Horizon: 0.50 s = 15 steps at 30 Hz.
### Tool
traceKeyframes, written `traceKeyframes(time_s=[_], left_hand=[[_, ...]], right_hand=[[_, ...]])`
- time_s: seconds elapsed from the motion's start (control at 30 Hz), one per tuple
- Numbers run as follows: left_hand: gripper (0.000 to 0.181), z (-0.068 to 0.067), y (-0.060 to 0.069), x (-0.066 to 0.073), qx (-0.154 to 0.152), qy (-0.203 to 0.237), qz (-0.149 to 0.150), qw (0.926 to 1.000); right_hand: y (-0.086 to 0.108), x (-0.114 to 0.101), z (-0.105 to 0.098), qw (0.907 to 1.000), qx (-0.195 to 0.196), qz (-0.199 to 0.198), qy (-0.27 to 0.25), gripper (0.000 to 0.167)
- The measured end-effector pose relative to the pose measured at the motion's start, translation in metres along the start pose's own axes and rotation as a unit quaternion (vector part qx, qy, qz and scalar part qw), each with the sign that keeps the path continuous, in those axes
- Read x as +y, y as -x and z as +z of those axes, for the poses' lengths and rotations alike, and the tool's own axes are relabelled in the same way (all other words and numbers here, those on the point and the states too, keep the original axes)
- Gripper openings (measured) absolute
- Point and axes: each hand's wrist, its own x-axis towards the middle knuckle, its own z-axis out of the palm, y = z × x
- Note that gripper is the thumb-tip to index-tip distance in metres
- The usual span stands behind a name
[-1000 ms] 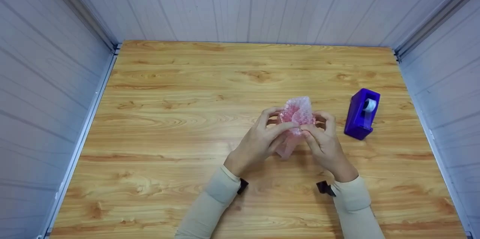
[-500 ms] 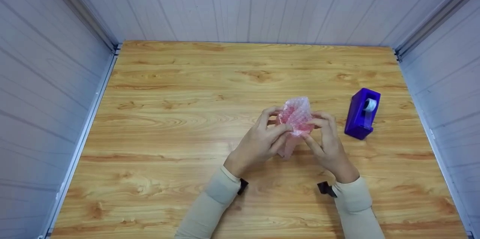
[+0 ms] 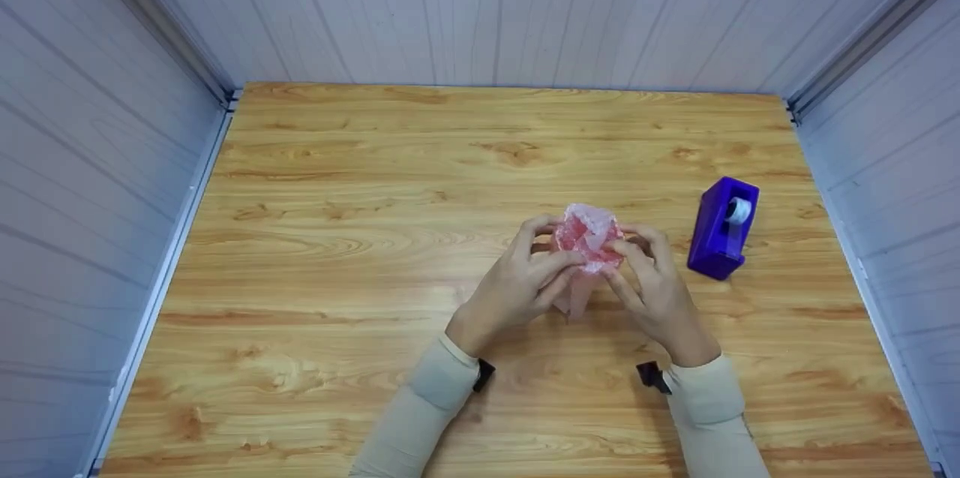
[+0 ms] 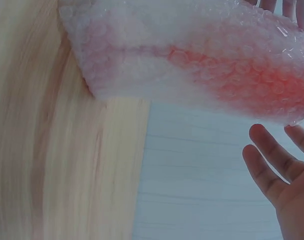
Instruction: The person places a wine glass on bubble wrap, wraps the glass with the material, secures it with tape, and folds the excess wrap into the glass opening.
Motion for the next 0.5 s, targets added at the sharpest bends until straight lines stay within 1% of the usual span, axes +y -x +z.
traceKeyframes(time_s=[0.13,0.2,0.3,0.37,0.43,0.5], left_hand=[[0.020,0.0012,-0.0002,-0.0001,0.005,0.008,0.008,0.9999],[0.020,0.0019,0.0000,-0.0001,0.007,0.013,0.010,0.9998],[0.024,0.0031,0.0004,0.0000,0.010,0.002,0.003,0.9999],[0.032,0.0032,0.0000,0.0009,0.013,-0.005,-0.010,0.9999],[0.046,0.0031,-0.0009,0.0017,0.013,-0.012,-0.028,0.9995],[0.060,0.0020,-0.0020,0.0026,0.012,-0.010,-0.046,0.9988]], right_hand=[[-0.0015,-0.0011,-0.0025,0.9986,-0.013,-0.015,0.048,0.049],[-0.0023,-0.0018,-0.0034,0.9975,-0.020,-0.024,0.063,0.049],[-0.0026,-0.0030,-0.0045,0.9961,-0.025,-0.033,0.077,0.050],[-0.0027,-0.0034,-0.0051,0.9956,-0.026,-0.035,0.083,0.050],[-0.0026,-0.0034,-0.0058,0.9954,-0.026,-0.037,0.085,0.050],[-0.0025,-0.0028,-0.0064,0.9955,-0.025,-0.039,0.083,0.050]])
